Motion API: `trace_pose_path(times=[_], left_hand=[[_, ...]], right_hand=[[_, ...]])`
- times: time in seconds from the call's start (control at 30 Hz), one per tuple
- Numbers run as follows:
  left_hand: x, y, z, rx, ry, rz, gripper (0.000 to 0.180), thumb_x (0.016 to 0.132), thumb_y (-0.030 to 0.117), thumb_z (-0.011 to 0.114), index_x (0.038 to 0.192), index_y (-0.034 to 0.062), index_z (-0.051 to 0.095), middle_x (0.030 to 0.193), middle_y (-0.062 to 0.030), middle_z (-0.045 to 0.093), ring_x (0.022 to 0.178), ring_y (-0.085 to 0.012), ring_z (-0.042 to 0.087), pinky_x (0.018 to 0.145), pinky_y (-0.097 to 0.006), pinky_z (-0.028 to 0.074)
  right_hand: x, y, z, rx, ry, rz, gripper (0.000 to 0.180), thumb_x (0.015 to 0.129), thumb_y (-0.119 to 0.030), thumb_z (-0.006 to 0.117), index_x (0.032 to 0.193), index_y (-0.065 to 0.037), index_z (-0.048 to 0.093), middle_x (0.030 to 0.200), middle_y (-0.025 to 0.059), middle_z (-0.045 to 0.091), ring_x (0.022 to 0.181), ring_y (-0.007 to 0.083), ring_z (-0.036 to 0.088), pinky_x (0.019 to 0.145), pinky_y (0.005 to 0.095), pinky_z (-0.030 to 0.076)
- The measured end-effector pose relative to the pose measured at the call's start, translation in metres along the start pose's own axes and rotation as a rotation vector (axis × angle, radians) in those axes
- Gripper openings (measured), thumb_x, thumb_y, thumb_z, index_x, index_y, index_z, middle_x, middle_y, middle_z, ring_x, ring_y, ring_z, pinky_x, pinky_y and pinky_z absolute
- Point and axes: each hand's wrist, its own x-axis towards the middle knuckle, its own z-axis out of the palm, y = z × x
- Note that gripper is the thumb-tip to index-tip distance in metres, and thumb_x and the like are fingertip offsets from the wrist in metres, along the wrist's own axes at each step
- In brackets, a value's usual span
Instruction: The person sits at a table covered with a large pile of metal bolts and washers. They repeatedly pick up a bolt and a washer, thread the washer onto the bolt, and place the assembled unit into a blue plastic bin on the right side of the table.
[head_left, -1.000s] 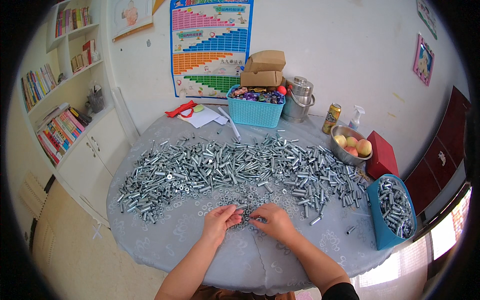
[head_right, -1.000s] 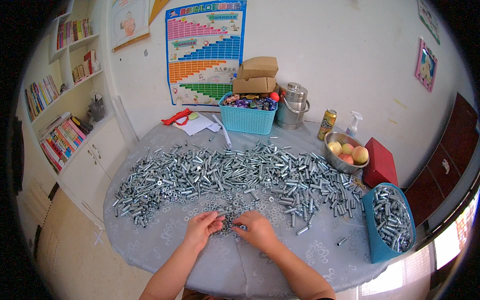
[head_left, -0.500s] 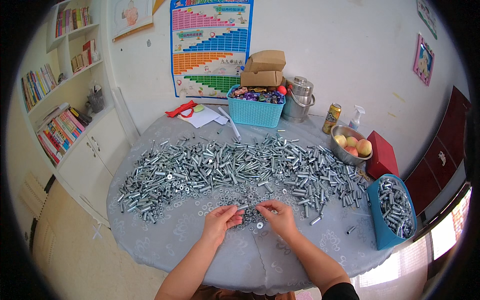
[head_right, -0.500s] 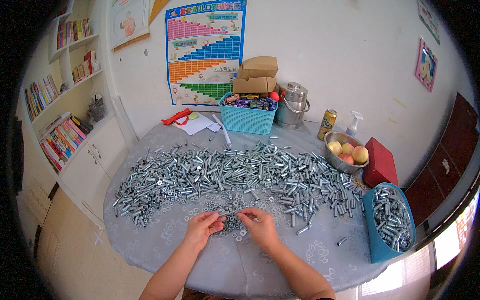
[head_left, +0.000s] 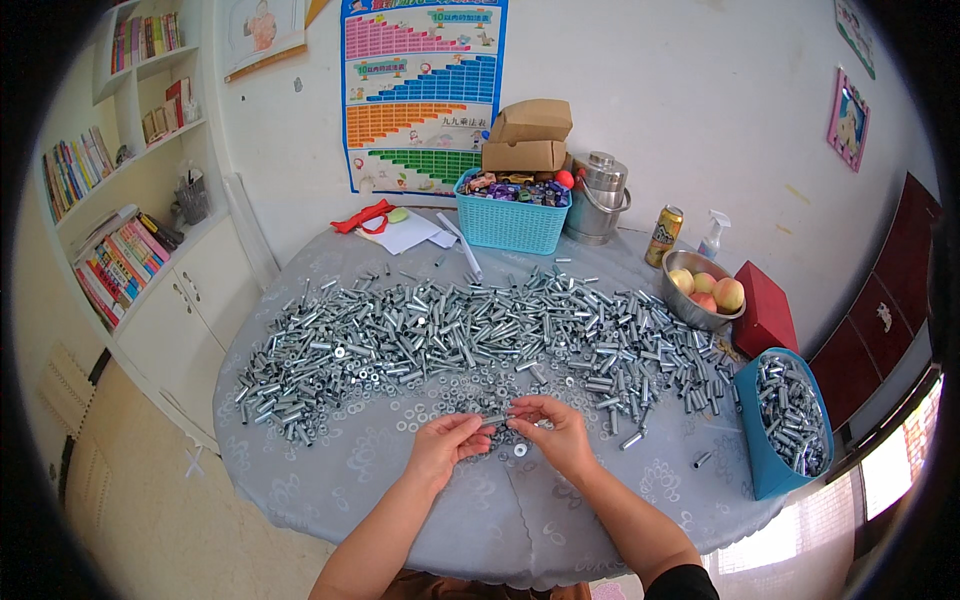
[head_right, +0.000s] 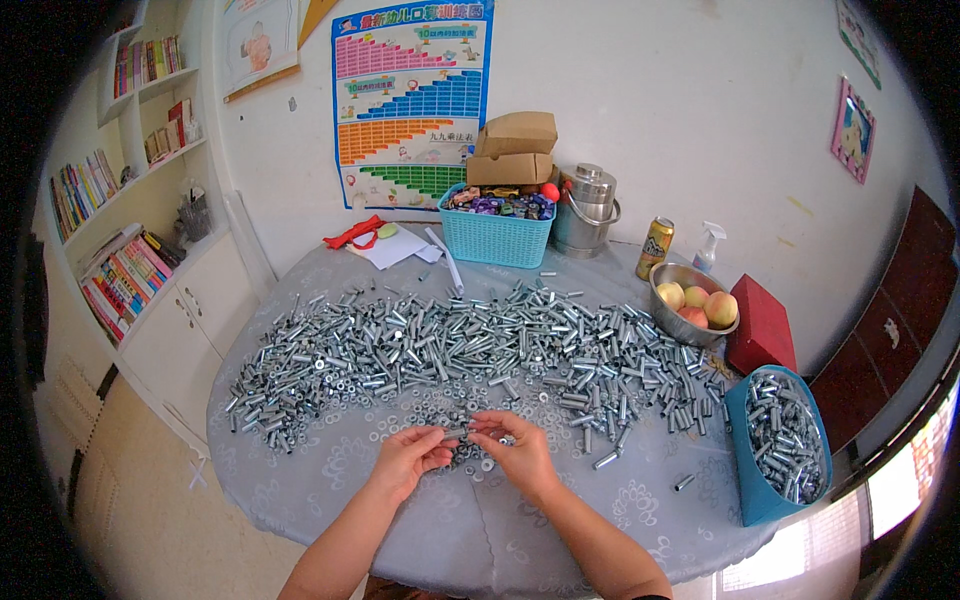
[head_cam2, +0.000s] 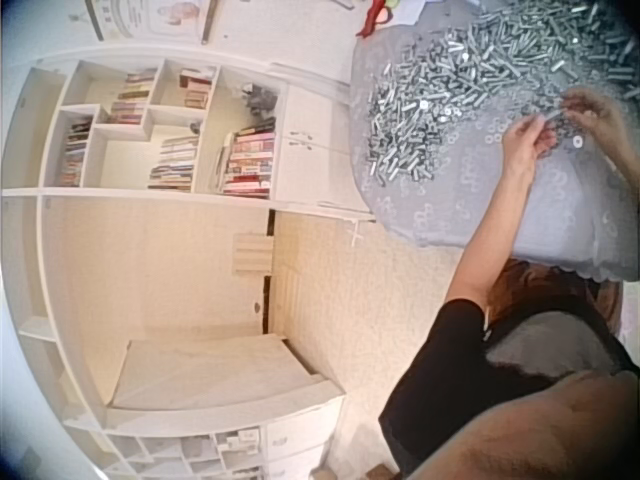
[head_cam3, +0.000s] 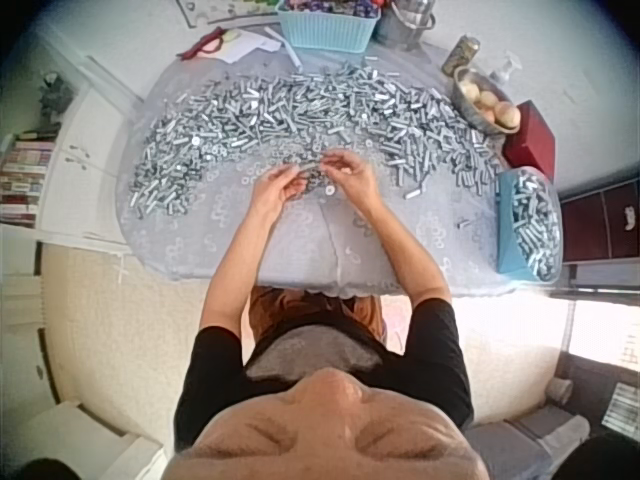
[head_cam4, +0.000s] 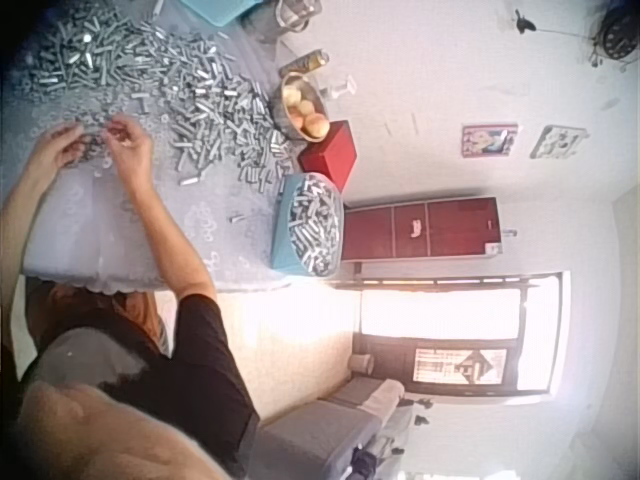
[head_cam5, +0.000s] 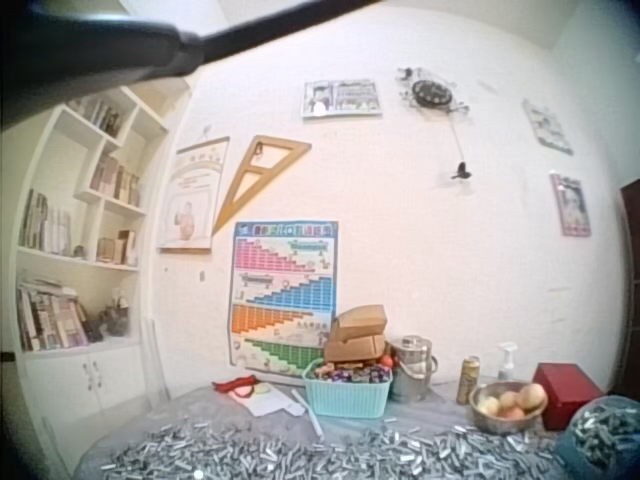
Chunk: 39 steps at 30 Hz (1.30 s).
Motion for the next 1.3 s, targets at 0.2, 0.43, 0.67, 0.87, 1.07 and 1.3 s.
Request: trace_pose_path(times=[0.2, 0.43, 0.67, 0.87, 1.07, 1.3], left_hand=[[0.003, -0.003, -0.003, -0.046, 0.017, 0.065, 0.018, 0.084, 0.009, 0.060, 0.096, -0.0033, 0.060, 0.090, -0.0170, 0.064, 0.069, -0.0164, 0.063, 0.065, -0.027, 0.055], [0.001, 0.001, -0.001, -0.068, 0.033, 0.067, 0.016, 0.084, 0.009, 0.060, 0.095, -0.0034, 0.060, 0.091, -0.0184, 0.064, 0.069, -0.0167, 0.063, 0.065, -0.027, 0.055], [0.005, -0.002, -0.007, -0.125, -0.007, 0.032, 0.016, 0.084, 0.008, 0.060, 0.095, -0.0030, 0.060, 0.090, -0.0182, 0.064, 0.069, -0.0168, 0.064, 0.065, -0.027, 0.055], [0.004, -0.002, -0.006, -0.094, -0.039, 0.003, 0.016, 0.083, 0.009, 0.061, 0.094, -0.0027, 0.060, 0.089, -0.0183, 0.064, 0.068, -0.0169, 0.064, 0.063, -0.027, 0.055], [0.004, -0.004, -0.007, -0.081, -0.016, 0.015, 0.017, 0.083, 0.009, 0.062, 0.095, -0.0033, 0.060, 0.088, -0.0175, 0.065, 0.068, -0.0166, 0.064, 0.064, -0.027, 0.055], [-0.003, 0.000, 0.015, 0.155, -0.009, 0.131, 0.018, 0.084, 0.008, 0.060, 0.095, -0.0059, 0.059, 0.086, -0.0170, 0.064, 0.068, -0.0184, 0.063, 0.063, -0.027, 0.055]], right_hand=[[0.001, -0.004, -0.008, -0.341, -0.209, 0.108, 0.024, 0.072, -0.016, 0.072, 0.093, -0.006, 0.065, 0.085, 0.0043, 0.065, 0.074, 0.0122, 0.059, 0.065, 0.0248, 0.047], [-0.009, 0.006, -0.008, -0.772, -0.449, -0.242, 0.023, 0.073, -0.031, 0.068, 0.083, -0.010, 0.066, 0.081, 0.0037, 0.063, 0.073, 0.0214, 0.060, 0.062, 0.0318, 0.048], [-0.002, -0.002, -0.005, -0.410, -0.128, -0.035, 0.020, 0.073, -0.018, 0.071, 0.090, -0.007, 0.066, 0.083, 0.0064, 0.063, 0.074, 0.0169, 0.060, 0.062, 0.0280, 0.047], [0.003, -0.003, -0.007, -0.181, 0.032, -0.099, 0.022, 0.072, -0.010, 0.072, 0.093, -0.006, 0.066, 0.085, 0.0053, 0.064, 0.077, 0.0144, 0.059, 0.063, 0.0262, 0.046], [0.002, -0.006, -0.006, -0.209, -0.038, -0.187, 0.020, 0.072, -0.006, 0.071, 0.091, -0.004, 0.066, 0.087, 0.0060, 0.064, 0.077, 0.0143, 0.059, 0.065, 0.0260, 0.047], [0.000, 0.002, -0.016, -0.314, -0.162, 0.176, 0.019, 0.083, -0.019, 0.063, 0.087, -0.001, 0.064, 0.079, 0.0094, 0.064, 0.069, 0.0150, 0.059, 0.063, 0.0272, 0.047]])
